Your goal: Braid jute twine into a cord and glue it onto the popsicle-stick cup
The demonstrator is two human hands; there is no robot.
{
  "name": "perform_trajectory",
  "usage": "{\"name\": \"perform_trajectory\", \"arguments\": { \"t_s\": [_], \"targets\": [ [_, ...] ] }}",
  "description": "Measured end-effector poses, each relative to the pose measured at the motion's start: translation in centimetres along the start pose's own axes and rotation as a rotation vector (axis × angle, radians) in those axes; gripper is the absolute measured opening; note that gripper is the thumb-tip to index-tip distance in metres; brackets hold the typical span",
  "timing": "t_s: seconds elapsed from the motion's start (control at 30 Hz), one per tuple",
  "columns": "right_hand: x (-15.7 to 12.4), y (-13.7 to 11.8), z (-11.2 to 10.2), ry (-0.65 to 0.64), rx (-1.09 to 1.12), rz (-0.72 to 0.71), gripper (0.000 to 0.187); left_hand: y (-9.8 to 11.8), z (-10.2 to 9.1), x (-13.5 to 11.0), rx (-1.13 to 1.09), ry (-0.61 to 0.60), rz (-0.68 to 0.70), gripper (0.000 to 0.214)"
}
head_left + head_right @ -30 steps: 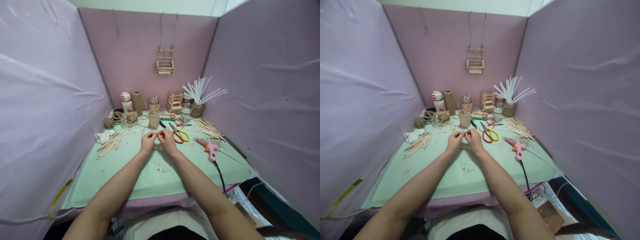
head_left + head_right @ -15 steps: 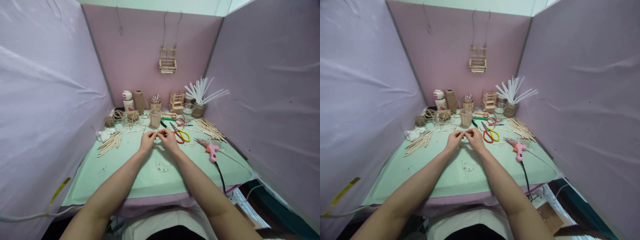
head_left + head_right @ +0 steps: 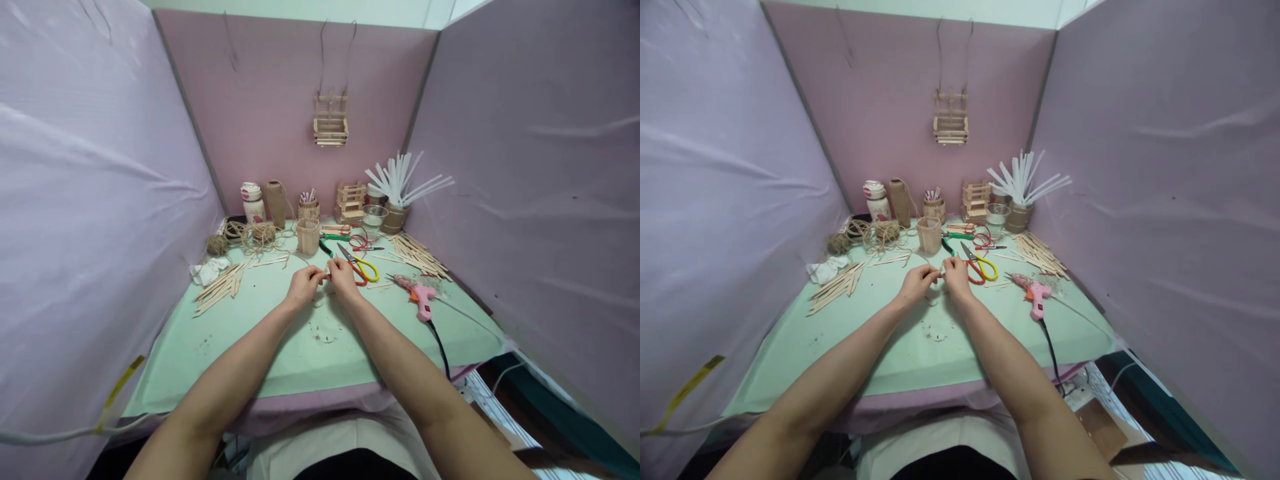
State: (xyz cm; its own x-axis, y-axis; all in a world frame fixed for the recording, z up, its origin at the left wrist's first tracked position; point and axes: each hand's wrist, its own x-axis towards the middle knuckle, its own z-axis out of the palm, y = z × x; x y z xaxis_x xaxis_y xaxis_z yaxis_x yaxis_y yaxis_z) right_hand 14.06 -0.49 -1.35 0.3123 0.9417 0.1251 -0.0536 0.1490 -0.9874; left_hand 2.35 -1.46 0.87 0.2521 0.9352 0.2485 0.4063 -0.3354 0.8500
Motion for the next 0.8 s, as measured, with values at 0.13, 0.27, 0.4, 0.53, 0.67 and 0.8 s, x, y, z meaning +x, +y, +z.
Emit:
{"name": "perform_trajectory", "arguments": {
  "t_s": [0.13, 0.27, 0.4, 0.53, 0.67, 0.8],
  "targets": [
    [0.0, -0.4, 0.0, 0.022, 0.132, 0.049, 0.026, 0.2, 0.1, -0.1, -0.024, -0.009, 0.022, 0.02],
    [0.4, -0.9, -0.5, -0.086, 0.165, 0.078, 0.026, -0.5, 0.1, -0.1, -0.135, 0.032, -0.026, 0.018],
    [0.8, -1.4, -0.9, -0.06, 0.19, 0.112, 0.023, -0.9, 0.2, 0.0, -0.311, 0.067, -0.074, 0.022],
    [0.7, -1.8, -0.9, -0.057, 0.209, 0.156, 0.023, -0.6, 0.0, -0.1, -0.414, 0.067, -0.14, 0.029],
    [0.6, -2.0, -0.9, -0.052, 0.194, 0.175, 0.03, 0.2, -0.5, -0.4, -0.389, 0.088, -0.127, 0.031],
    [0.6, -1.6, -0.9, -0.164, 0.129, 0.236, 0.044, 0.5, -1.0, -0.5, -0.395, 0.101, -0.085, 0.029]
  ]
}}
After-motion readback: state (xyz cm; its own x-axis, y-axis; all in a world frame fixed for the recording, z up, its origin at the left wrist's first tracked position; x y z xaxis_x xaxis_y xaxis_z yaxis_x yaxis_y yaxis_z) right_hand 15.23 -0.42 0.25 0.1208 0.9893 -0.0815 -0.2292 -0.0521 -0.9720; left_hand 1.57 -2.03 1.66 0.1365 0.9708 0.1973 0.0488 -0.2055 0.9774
